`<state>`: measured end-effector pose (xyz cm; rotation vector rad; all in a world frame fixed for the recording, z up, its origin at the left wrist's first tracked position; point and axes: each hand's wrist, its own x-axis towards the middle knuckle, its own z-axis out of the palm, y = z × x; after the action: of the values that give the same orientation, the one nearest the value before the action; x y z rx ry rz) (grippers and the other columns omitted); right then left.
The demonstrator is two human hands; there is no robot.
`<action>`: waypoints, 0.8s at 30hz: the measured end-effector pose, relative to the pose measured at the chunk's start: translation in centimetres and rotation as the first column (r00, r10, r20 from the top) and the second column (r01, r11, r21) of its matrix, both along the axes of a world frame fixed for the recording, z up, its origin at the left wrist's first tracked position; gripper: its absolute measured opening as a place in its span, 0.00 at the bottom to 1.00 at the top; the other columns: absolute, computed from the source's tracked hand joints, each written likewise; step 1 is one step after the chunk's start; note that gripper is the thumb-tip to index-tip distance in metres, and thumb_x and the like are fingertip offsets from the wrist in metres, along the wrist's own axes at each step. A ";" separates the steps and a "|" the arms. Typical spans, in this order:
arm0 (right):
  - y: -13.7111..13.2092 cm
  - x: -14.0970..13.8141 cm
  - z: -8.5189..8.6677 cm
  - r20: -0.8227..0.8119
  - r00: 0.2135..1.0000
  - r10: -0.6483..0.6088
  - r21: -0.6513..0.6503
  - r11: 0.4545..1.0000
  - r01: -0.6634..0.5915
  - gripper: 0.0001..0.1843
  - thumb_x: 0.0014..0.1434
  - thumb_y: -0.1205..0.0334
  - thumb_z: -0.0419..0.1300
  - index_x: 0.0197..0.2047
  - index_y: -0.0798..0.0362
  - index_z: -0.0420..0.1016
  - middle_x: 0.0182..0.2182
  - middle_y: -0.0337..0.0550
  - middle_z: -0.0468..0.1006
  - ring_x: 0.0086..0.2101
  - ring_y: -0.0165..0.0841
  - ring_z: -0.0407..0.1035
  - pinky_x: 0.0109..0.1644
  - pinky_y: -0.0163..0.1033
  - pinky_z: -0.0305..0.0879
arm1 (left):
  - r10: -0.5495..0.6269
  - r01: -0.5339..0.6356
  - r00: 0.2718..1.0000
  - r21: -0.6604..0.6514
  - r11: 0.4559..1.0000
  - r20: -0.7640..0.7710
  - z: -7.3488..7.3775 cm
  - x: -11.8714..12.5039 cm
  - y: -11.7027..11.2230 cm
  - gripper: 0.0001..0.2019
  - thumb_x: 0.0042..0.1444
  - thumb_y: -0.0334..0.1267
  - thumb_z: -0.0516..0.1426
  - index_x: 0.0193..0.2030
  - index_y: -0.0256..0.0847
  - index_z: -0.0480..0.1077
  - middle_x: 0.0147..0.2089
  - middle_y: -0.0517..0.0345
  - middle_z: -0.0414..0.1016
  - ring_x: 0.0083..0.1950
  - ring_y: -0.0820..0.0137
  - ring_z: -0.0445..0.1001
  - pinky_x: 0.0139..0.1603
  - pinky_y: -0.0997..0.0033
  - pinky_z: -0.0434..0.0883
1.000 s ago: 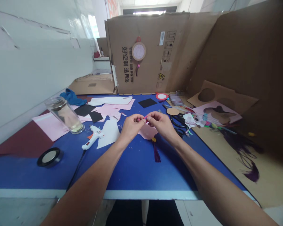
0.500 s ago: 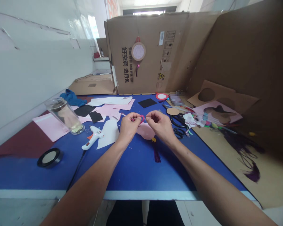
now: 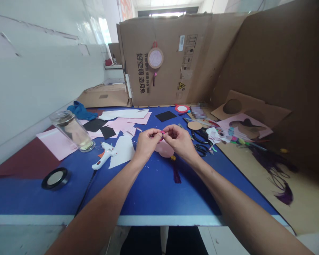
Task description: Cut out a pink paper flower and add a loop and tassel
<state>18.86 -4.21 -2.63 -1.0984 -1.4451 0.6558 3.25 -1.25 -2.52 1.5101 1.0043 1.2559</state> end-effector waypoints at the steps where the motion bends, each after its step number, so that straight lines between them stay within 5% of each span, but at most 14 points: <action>1: 0.0 0.0 0.0 0.005 1.000 -0.018 0.021 1.000 0.018 0.09 0.59 0.59 0.66 0.43 0.48 0.78 0.37 0.44 0.83 0.36 0.38 0.76 0.42 0.45 0.72 | 0.017 -0.017 1.000 0.009 1.000 -0.004 0.0 0.0 0.1 0.06 0.56 0.39 0.64 0.37 0.42 0.83 0.33 0.57 0.82 0.35 0.69 0.76 0.39 0.69 0.72; 8: -0.3 -0.9 0.0 -0.066 0.991 -0.113 0.188 0.974 0.123 0.20 0.55 0.66 0.64 0.52 0.45 0.74 0.52 0.48 0.75 0.49 0.41 0.74 0.47 0.44 0.76 | 0.153 -0.144 0.984 0.094 0.985 -0.091 0.6 -0.1 -0.4 0.04 0.58 0.37 0.64 0.35 0.44 0.82 0.34 0.58 0.84 0.37 0.67 0.79 0.42 0.67 0.73; 14: -0.2 -1.5 0.0 -0.147 0.987 -0.066 0.147 0.985 0.087 0.25 0.54 0.64 0.64 0.55 0.44 0.71 0.56 0.49 0.73 0.51 0.40 0.73 0.47 0.42 0.78 | 0.201 -0.157 0.963 0.233 0.960 -0.181 0.7 0.3 -1.1 0.07 0.60 0.32 0.62 0.36 0.45 0.82 0.38 0.57 0.86 0.41 0.65 0.81 0.47 0.66 0.74; 24: 0.0 -1.2 0.3 -0.299 0.954 -0.025 0.115 0.991 0.062 0.25 0.50 0.65 0.67 0.52 0.45 0.71 0.53 0.46 0.74 0.49 0.39 0.73 0.42 0.41 0.75 | 0.194 -0.097 0.955 0.381 0.919 -0.223 0.3 0.5 -1.4 0.08 0.62 0.28 0.61 0.38 0.44 0.82 0.38 0.58 0.83 0.39 0.67 0.78 0.41 0.67 0.71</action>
<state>17.64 -4.21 -2.30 -0.8903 -1.1822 0.6611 3.72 -2.66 -2.27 1.9568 1.1096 1.4385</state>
